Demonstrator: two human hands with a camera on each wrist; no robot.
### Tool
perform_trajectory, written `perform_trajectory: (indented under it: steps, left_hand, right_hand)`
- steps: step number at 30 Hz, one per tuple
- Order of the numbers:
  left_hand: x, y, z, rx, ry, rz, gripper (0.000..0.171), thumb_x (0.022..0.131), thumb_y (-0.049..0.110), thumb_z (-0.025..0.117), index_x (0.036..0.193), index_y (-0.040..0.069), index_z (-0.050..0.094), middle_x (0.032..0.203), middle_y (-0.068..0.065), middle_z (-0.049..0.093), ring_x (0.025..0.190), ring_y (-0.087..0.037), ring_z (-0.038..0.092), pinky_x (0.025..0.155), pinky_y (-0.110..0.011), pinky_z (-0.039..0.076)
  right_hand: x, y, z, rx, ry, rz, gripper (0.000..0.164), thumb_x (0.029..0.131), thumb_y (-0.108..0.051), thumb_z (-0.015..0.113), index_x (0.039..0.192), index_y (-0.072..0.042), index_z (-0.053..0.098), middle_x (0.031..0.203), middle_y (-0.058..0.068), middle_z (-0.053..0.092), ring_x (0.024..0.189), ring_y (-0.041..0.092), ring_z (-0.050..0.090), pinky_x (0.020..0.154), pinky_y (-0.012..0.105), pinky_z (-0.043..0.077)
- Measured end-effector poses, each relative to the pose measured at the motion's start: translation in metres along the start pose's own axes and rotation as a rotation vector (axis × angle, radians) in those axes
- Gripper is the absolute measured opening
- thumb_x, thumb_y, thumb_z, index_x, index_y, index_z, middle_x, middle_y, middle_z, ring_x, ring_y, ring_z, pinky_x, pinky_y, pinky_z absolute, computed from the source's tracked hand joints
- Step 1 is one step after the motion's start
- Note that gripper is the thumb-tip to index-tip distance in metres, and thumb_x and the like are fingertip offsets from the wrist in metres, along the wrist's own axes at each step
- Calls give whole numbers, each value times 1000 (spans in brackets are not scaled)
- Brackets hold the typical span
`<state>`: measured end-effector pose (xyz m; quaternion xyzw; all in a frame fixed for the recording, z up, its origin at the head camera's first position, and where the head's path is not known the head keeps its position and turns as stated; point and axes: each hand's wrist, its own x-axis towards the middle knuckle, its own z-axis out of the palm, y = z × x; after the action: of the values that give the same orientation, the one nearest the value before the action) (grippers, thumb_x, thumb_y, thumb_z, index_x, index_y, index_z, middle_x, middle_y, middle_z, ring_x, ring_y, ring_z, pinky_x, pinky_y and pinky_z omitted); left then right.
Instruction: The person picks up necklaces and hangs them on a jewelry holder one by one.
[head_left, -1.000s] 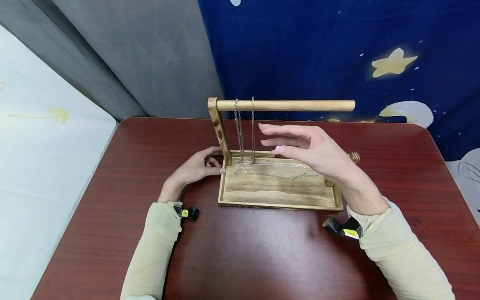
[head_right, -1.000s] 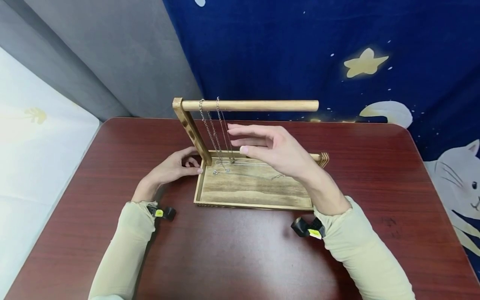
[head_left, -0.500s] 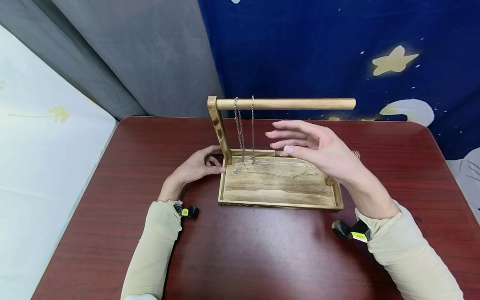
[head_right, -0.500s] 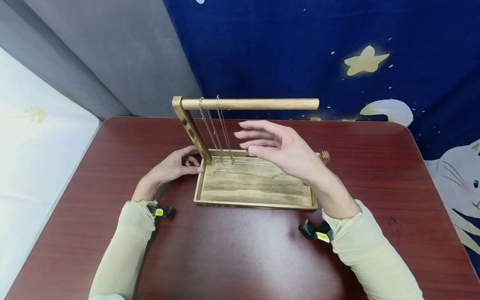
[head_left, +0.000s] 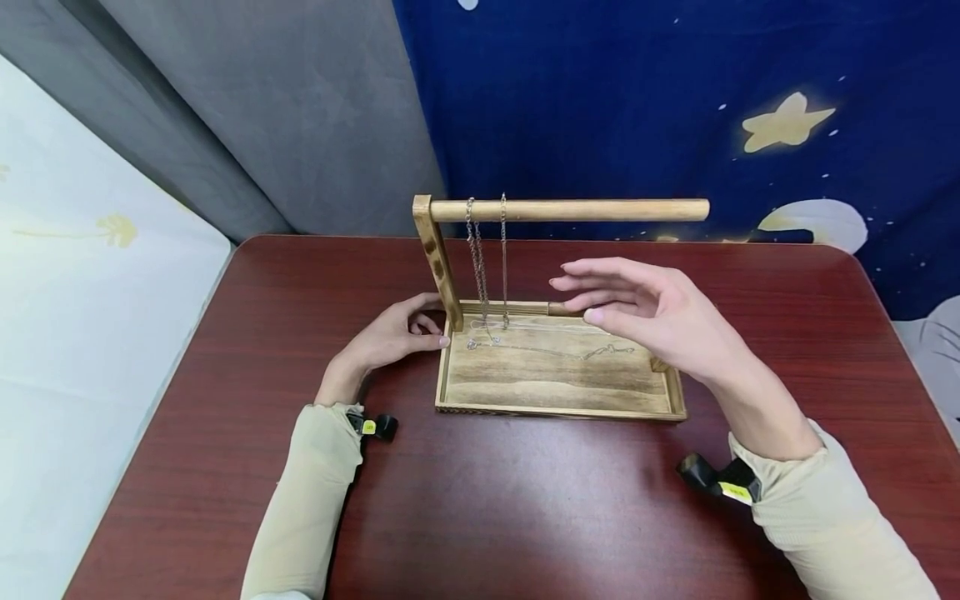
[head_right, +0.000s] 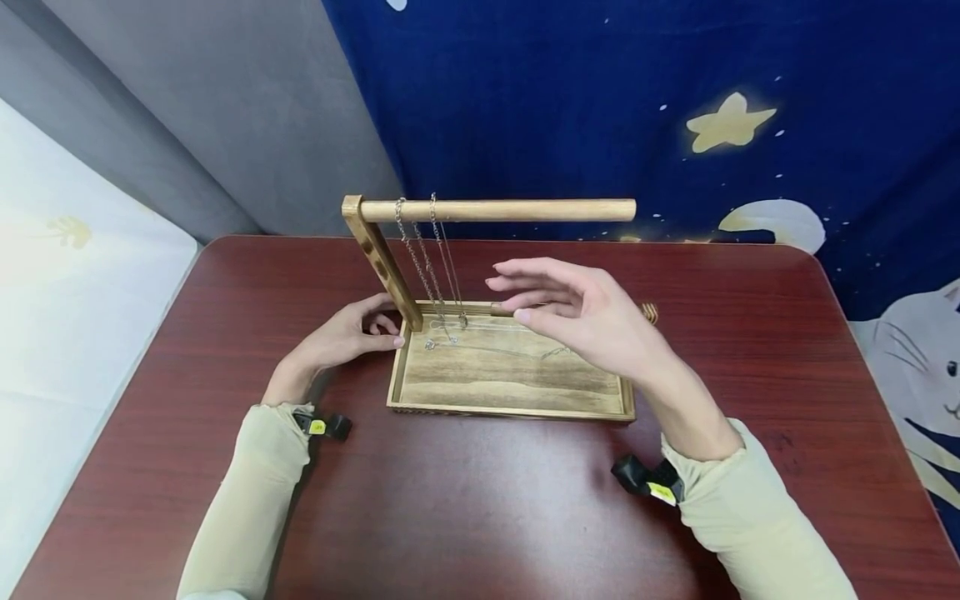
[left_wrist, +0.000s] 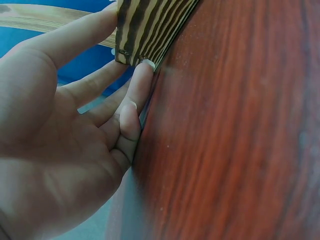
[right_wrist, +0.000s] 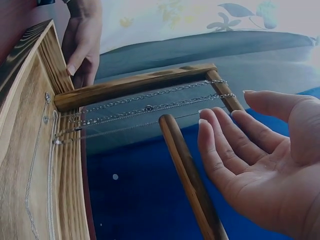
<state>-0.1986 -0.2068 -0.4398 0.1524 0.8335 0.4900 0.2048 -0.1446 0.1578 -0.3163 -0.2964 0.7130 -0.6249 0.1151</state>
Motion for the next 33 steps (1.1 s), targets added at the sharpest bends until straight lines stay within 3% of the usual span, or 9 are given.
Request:
perform_trajectory:
  steps: [10,18,33]
  left_hand:
    - [0,-1,0,-8,3,-3,68,88,13,77,147,8,44,99,-14,66,89,-25,63,73,-27,50]
    - [-3,-5,3,3,-6,-9,70,88,16,78,147,7,43,100,-13,66,92,-24,62,77,-29,51]
    - [-1,-2,2,24,9,2,68,88,15,78,147,7,45,99,-13,67,91,-24,63,77,-28,50]
  right_hand:
    - [-10,1,-6,-20,12,5,45,96,6,60,140,-4,56,131,17,63,114,31,63,91,28,52]
    - [-22,6,-6,-61,8,33,45,95,5,62,138,-7,58,131,17,63,113,29,65,88,30,53]
    - [-35,21,-11,-112,16,81,35,95,1,63,130,-5,65,120,9,70,110,26,67,88,28,53]
